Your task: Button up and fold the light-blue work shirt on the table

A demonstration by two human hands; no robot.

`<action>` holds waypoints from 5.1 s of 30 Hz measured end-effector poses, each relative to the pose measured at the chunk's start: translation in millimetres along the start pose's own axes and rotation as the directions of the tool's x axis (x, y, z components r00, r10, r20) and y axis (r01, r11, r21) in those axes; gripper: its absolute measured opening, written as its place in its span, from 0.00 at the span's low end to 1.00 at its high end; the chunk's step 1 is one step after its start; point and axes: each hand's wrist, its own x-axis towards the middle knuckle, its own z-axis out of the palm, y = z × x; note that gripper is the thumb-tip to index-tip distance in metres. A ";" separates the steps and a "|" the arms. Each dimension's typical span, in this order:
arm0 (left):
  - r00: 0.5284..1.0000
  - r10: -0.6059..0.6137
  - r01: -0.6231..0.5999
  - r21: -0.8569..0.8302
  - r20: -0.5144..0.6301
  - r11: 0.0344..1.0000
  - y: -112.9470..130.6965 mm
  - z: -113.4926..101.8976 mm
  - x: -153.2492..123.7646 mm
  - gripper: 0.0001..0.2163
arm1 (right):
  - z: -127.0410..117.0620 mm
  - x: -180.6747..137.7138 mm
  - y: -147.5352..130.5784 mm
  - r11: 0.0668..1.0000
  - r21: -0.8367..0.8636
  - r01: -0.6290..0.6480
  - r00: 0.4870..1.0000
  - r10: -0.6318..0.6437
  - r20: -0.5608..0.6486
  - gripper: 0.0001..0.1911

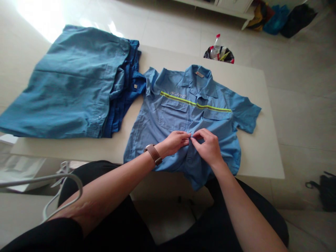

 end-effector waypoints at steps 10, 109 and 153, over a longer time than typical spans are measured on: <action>1.000 -0.015 0.016 -0.111 0.013 0.994 1.4 0.3 2.2 0.07 | -0.4 -1.1 3.2 0.999 0.003 0.045 0.998 -0.045 -0.042 0.06; 0.841 0.318 -0.236 0.827 0.437 -0.511 -19.5 -4.3 -26.2 0.22 | -5.8 -5.3 31.3 0.929 -0.305 -0.209 0.934 0.282 0.219 0.16; 0.814 0.491 -0.354 0.935 0.311 -0.006 -8.5 3.6 -9.2 0.05 | -7.2 2.1 14.8 0.954 0.017 -0.300 0.945 0.295 0.144 0.09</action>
